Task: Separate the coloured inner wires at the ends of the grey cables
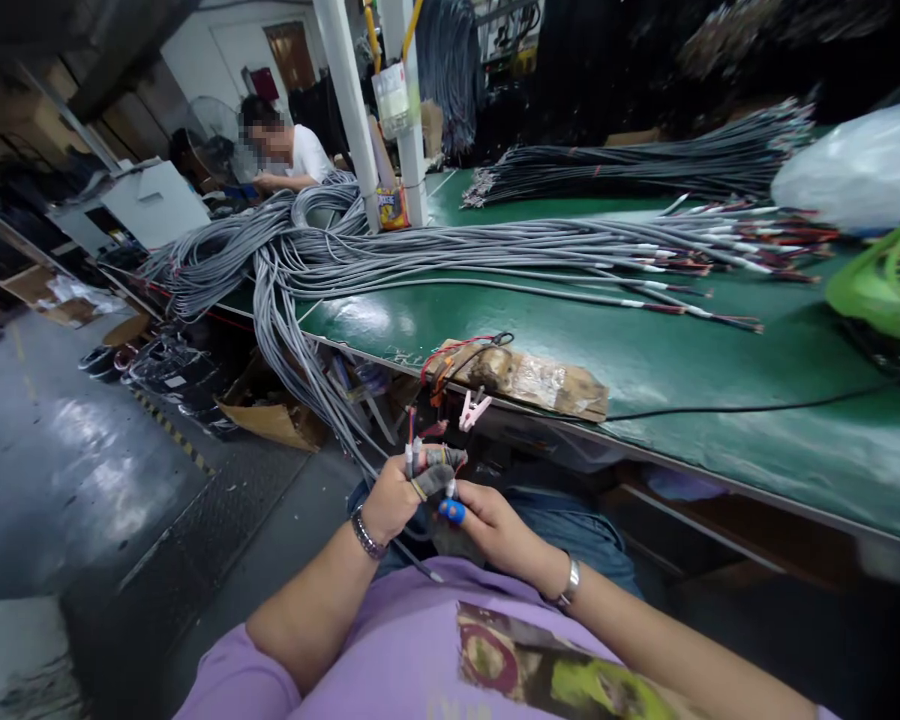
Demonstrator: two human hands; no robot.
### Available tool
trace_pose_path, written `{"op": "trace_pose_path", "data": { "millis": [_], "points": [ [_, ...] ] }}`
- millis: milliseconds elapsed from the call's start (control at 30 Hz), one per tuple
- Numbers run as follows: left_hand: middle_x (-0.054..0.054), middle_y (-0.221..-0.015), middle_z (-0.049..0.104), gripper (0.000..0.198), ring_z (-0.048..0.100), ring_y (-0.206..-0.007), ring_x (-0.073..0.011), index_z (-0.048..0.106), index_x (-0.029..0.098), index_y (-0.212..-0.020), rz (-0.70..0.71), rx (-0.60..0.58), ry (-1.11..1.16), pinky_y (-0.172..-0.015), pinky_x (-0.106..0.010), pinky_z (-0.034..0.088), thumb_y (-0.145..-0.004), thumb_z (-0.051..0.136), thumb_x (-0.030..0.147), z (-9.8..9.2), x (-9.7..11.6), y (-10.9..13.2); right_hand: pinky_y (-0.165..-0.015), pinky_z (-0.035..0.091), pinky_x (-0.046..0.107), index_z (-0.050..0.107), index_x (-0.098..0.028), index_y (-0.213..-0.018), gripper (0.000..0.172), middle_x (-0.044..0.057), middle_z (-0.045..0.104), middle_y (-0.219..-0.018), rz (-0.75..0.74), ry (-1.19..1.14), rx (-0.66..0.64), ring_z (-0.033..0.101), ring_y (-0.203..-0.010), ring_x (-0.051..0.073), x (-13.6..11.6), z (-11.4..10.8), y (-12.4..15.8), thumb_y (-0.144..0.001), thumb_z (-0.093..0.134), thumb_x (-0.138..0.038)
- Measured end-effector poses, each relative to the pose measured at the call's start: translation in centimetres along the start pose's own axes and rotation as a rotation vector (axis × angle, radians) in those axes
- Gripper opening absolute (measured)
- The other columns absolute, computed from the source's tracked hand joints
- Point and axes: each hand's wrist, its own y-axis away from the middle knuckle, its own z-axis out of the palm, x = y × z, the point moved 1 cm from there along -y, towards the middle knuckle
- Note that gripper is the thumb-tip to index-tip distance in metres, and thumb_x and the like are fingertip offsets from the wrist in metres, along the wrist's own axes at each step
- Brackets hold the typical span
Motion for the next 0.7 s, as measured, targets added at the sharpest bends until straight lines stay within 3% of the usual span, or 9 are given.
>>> {"op": "trace_pose_path", "data": {
  "millis": [100, 233, 467, 600, 700],
  "points": [
    [-0.008, -0.081, 0.068, 0.035, 0.058, -0.074, -0.0168, 0.074, 0.013, -0.085, 0.001, -0.031, -0.029, -0.065, -0.026, 0.044, -0.072, 0.07, 0.046, 0.1, -0.3, -0.1, -0.057, 0.041, 0.026, 0.059, -0.015, -0.074, 0.05, 0.002, 0.054, -0.064, 0.045, -0.029, -0.029, 0.047, -0.058, 0.013, 0.5, 0.1, 0.1, -0.087, 0.039, -0.06],
    [-0.005, -0.075, 0.065, 0.035, 0.055, -0.065, -0.0134, 0.073, 0.014, -0.09, -0.04, -0.066, -0.007, -0.06, -0.024, 0.043, -0.072, 0.07, 0.044, 0.0, -1.1, -0.1, -0.054, 0.04, 0.025, 0.057, -0.016, -0.071, 0.052, 0.0, 0.052, -0.062, 0.117, -0.098, -0.038, 0.045, -0.055, 0.012, 1.0, 0.4, 0.1, -0.083, 0.042, -0.064],
    [-0.005, -0.065, 0.066, 0.031, 0.054, -0.058, -0.0131, 0.071, 0.013, -0.078, -0.09, 0.146, 0.022, -0.056, -0.024, 0.041, -0.071, 0.071, 0.043, 0.1, -1.7, -0.2, -0.05, 0.035, 0.023, 0.052, -0.016, -0.062, 0.048, -0.001, 0.05, -0.057, 0.272, -0.182, -0.062, 0.042, -0.051, 0.009, 1.2, -0.1, -0.1, -0.079, 0.052, -0.06],
    [-0.004, -0.058, 0.065, 0.027, 0.056, -0.06, -0.0138, 0.069, 0.014, -0.073, -0.043, 0.231, -0.067, -0.066, -0.026, 0.043, -0.077, 0.065, 0.041, -0.5, -1.5, 0.1, -0.052, 0.038, 0.024, 0.057, -0.016, -0.069, 0.042, 0.002, 0.058, -0.063, 0.327, -0.15, 0.106, 0.046, -0.055, 0.011, 0.8, -2.2, -0.1, -0.079, 0.053, -0.057],
    [-0.003, -0.052, 0.061, 0.033, 0.057, -0.057, -0.014, 0.063, 0.015, -0.064, -0.061, 0.195, -0.084, -0.064, -0.026, 0.044, -0.079, 0.061, 0.045, -0.5, -1.4, 0.5, -0.057, 0.041, 0.025, 0.06, -0.017, -0.081, 0.039, 0.004, 0.063, -0.075, 0.293, -0.22, 0.21, 0.051, -0.061, 0.013, -0.5, -3.1, -0.5, -0.077, 0.057, -0.055]
  ]
}}
